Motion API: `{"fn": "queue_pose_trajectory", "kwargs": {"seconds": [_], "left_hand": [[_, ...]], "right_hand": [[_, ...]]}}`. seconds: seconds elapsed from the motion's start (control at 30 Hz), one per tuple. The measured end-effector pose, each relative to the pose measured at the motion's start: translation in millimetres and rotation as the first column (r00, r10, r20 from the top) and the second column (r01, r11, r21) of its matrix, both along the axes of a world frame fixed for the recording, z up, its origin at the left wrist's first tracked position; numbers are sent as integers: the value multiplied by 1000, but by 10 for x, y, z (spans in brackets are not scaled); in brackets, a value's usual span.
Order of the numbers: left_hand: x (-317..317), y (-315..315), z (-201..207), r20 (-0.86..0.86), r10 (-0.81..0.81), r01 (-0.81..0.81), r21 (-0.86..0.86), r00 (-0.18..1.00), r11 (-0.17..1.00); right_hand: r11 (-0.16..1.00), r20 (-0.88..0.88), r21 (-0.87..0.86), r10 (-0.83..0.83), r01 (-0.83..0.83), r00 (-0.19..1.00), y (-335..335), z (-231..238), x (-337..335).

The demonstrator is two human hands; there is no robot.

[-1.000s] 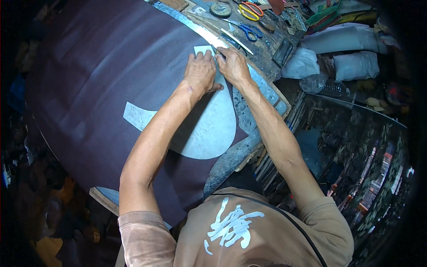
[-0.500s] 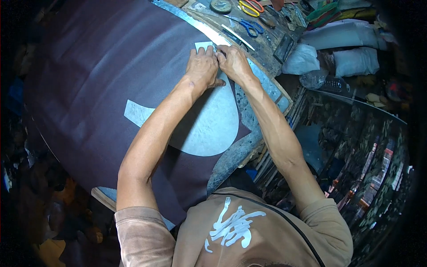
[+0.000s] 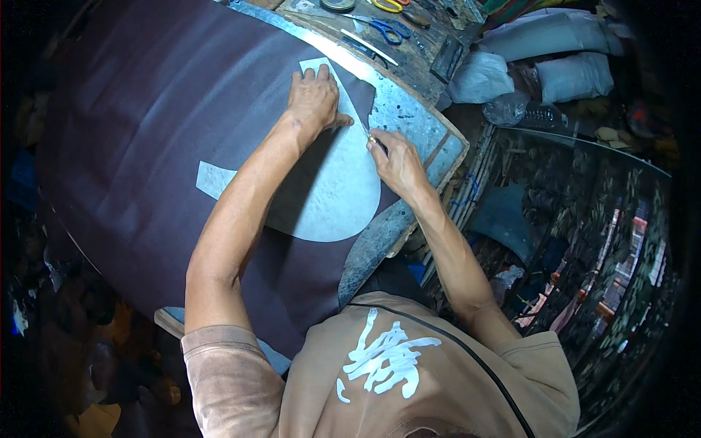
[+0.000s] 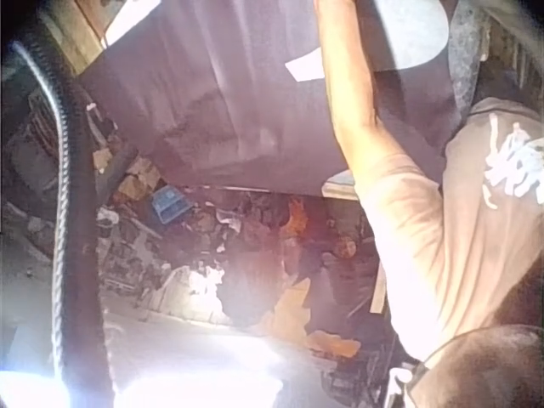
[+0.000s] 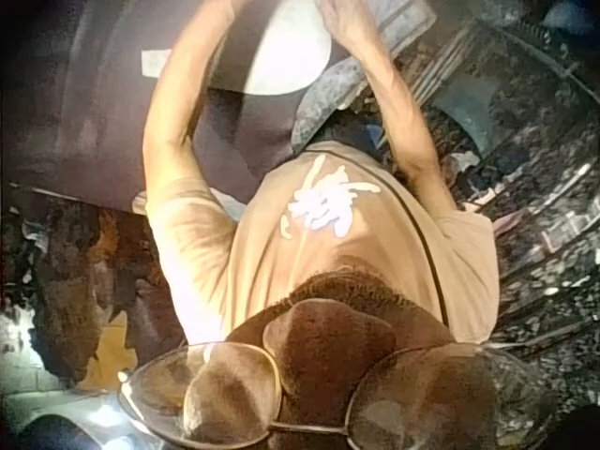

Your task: Cutting a shoe pattern from a large piece of leather using a utility knife.

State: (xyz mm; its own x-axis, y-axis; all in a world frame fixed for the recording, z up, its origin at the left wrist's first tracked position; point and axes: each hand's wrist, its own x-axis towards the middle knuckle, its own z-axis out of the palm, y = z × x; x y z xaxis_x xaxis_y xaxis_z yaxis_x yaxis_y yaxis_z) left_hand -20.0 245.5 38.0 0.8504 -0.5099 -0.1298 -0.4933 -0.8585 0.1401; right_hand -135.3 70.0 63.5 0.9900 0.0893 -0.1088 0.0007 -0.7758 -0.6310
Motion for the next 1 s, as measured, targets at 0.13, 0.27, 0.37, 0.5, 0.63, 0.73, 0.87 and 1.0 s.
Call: {"fn": "queue_pose_trajectory", "kwargs": {"seconds": [0.13,0.27,0.37,0.5,0.63,0.73,0.87,1.0], "left_hand": [[-292,-98,-115,51,-105,109,-65,993,992],[-830,-197,9,-97,-108,92,-156,989,983],[-1065,-188,-11,115,-23,38,-129,993,991],[-1020,-286,113,-128,-17,18,6,992,1000],[-1045,-315,88,-141,-7,17,71,990,997],[-1065,-315,69,-137,-4,14,73,991,997],[-1066,-348,61,-150,4,6,70,989,998],[-1053,-362,66,-158,16,-2,84,987,996]], "right_hand": [[1000,24,10,-11,11,1000,-43,-102,-52],[1000,59,13,3,-4,998,-157,-210,-4],[1000,86,12,20,-21,996,-125,-160,12],[1000,19,23,-12,11,1000,-125,-135,-104],[999,-49,9,-35,36,998,-144,-66,-382],[997,-29,49,-54,55,998,-144,-13,-592],[987,-115,74,-137,146,984,-146,56,-848],[974,-137,105,-184,199,973,-128,60,-1010]]}}
